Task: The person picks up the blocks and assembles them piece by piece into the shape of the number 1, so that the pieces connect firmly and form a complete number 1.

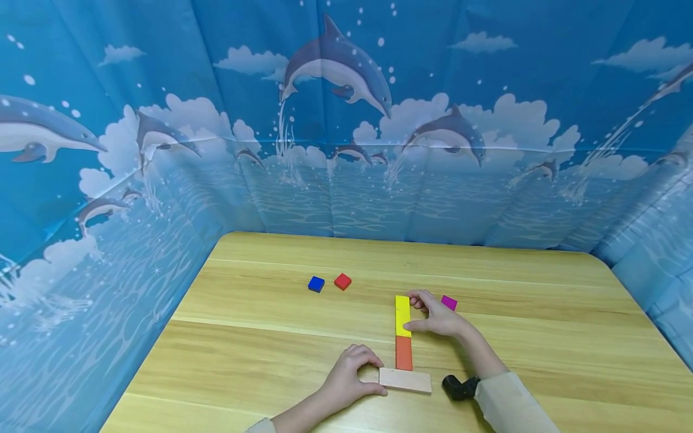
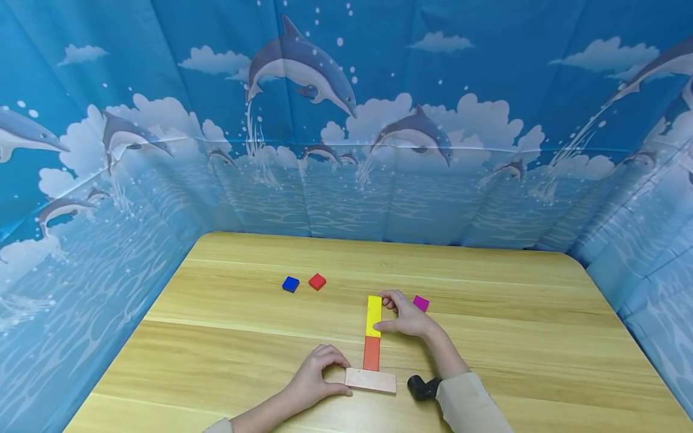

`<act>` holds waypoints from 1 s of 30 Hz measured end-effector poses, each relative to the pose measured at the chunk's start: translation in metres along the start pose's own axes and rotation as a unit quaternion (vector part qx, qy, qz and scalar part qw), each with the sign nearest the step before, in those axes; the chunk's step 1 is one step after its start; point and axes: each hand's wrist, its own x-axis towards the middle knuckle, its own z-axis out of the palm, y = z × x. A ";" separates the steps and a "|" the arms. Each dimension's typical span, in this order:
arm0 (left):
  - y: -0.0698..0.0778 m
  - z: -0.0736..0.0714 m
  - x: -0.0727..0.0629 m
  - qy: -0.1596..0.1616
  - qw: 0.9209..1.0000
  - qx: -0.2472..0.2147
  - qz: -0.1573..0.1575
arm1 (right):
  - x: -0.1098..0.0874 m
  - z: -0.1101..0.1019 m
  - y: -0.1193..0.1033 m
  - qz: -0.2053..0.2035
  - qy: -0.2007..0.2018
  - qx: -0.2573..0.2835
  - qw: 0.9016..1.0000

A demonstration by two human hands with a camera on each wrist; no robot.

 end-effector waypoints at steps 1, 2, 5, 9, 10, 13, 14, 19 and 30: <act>0.000 0.000 0.000 0.000 1.000 0.000 0.000 | 0.000 0.000 0.000 0.000 0.001 -0.002 1.000; 0.000 0.000 0.000 0.001 1.000 0.001 0.001 | 0.000 0.000 -0.001 0.000 0.003 -0.003 1.000; 0.000 0.000 0.000 0.001 1.000 0.001 0.002 | -0.001 0.000 -0.002 0.002 0.003 -0.006 1.000; 0.000 0.000 0.000 0.000 1.000 0.000 0.000 | -0.001 0.001 -0.003 0.017 0.008 0.011 1.000; 0.000 0.000 0.000 -0.001 1.000 0.000 0.000 | -0.002 0.001 -0.004 0.018 0.010 0.018 1.000; 0.000 0.000 0.000 0.000 1.000 0.003 0.004 | -0.003 0.000 -0.007 0.017 0.023 0.043 0.999; 0.000 0.000 0.000 0.002 1.000 0.005 0.007 | -0.004 -0.001 -0.008 0.014 0.030 0.048 0.998; 0.000 0.000 0.000 0.008 1.000 0.007 0.021 | -0.009 -0.004 -0.013 -0.011 0.069 0.041 0.997; -0.001 0.001 -0.001 0.009 1.000 0.005 0.017 | -0.023 -0.009 -0.010 -0.041 0.211 0.018 0.976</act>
